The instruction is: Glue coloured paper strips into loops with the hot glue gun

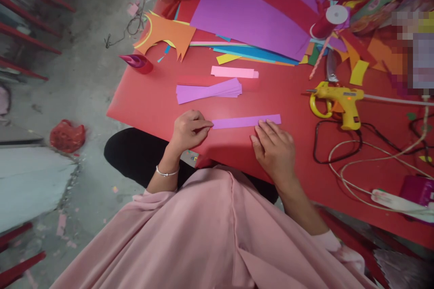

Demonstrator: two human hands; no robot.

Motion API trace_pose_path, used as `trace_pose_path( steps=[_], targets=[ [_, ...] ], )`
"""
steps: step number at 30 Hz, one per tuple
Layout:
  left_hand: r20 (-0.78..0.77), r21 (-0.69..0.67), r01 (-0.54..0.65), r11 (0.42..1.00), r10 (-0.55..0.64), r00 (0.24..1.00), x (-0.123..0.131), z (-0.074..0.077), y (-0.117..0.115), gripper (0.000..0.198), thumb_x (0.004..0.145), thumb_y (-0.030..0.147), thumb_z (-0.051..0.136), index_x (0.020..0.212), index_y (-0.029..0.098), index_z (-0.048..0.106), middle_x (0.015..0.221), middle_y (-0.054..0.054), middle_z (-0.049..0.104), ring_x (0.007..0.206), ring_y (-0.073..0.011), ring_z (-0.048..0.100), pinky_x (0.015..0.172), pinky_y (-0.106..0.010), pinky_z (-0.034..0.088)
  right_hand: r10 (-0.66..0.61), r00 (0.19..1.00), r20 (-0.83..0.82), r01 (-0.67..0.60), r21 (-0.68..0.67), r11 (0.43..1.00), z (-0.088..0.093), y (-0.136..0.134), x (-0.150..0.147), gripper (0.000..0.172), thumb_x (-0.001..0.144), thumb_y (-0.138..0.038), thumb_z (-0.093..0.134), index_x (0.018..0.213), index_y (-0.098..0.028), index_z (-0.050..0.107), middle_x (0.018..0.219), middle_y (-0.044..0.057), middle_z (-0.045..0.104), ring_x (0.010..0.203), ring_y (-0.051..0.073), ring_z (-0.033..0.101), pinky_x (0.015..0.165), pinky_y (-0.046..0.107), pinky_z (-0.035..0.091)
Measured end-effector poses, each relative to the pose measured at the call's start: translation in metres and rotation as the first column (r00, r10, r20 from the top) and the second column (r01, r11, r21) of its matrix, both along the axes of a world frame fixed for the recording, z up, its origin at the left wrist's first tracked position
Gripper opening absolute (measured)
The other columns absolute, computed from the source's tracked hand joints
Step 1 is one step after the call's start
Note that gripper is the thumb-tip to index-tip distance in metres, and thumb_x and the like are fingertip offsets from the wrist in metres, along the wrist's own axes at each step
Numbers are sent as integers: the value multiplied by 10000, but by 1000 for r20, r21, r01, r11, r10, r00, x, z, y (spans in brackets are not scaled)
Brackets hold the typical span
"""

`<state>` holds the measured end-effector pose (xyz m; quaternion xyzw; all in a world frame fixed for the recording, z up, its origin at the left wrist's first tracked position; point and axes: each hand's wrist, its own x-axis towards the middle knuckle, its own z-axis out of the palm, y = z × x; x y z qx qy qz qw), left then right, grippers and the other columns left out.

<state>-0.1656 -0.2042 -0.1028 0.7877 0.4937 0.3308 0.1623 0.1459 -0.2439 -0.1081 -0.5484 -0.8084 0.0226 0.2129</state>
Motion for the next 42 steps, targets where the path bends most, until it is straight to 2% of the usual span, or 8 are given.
trace_pose_path(
  steps=[6,12,22,30,34,42],
  targets=[
    [-5,10,6,1000,-6,1000,1,1,0,186,957,263,664,921,251,846,814,-39,729,744,-166,636,709,-325,502,14,1000,-10,-13,30,999,-1,1,0,349,1078,-318,587,1351,-179,753,1446,117,741,1388,294,672,1117,438,485],
    [-50,63,13,998,-10,999,-1,0,1,245,972,304,662,1117,199,829,836,-54,730,748,-183,615,713,-337,504,9,1000,15,-10,43,999,0,2,0,337,1080,-326,591,1339,-187,758,1440,107,744,1374,291,683,1109,436,490],
    [-81,3,-2,1000,2,997,-1,0,1,230,981,332,646,1062,227,835,842,-57,734,757,-190,611,724,-350,498,5,1000,-19,-5,18,1000,-1,1,-1,357,1076,-322,588,1370,-200,750,1444,109,743,1389,297,674,1127,449,483],
    [-68,29,5,1000,-3,998,-1,0,1,235,978,326,648,1068,218,837,833,-54,730,743,-184,607,710,-343,494,11,1000,0,-11,27,1000,0,1,0,346,1081,-320,583,1353,-188,751,1449,114,739,1390,294,673,1122,437,483],
    [-58,29,-5,1000,7,998,0,0,1,241,978,322,650,1084,222,842,823,-54,729,746,-184,615,720,-345,508,2,1000,1,-2,-9,1000,0,1,-1,362,1084,-326,569,1364,-185,750,1455,125,735,1400,298,663,1122,451,481],
    [11,47,22,999,-22,1000,1,0,2,190,970,273,680,982,282,869,754,-18,701,693,-151,608,705,-327,502,-6,1000,9,7,-42,999,3,3,-2,375,1096,-344,536,1354,-200,768,1451,115,737,1397,289,664,1103,449,496]
  ],
)
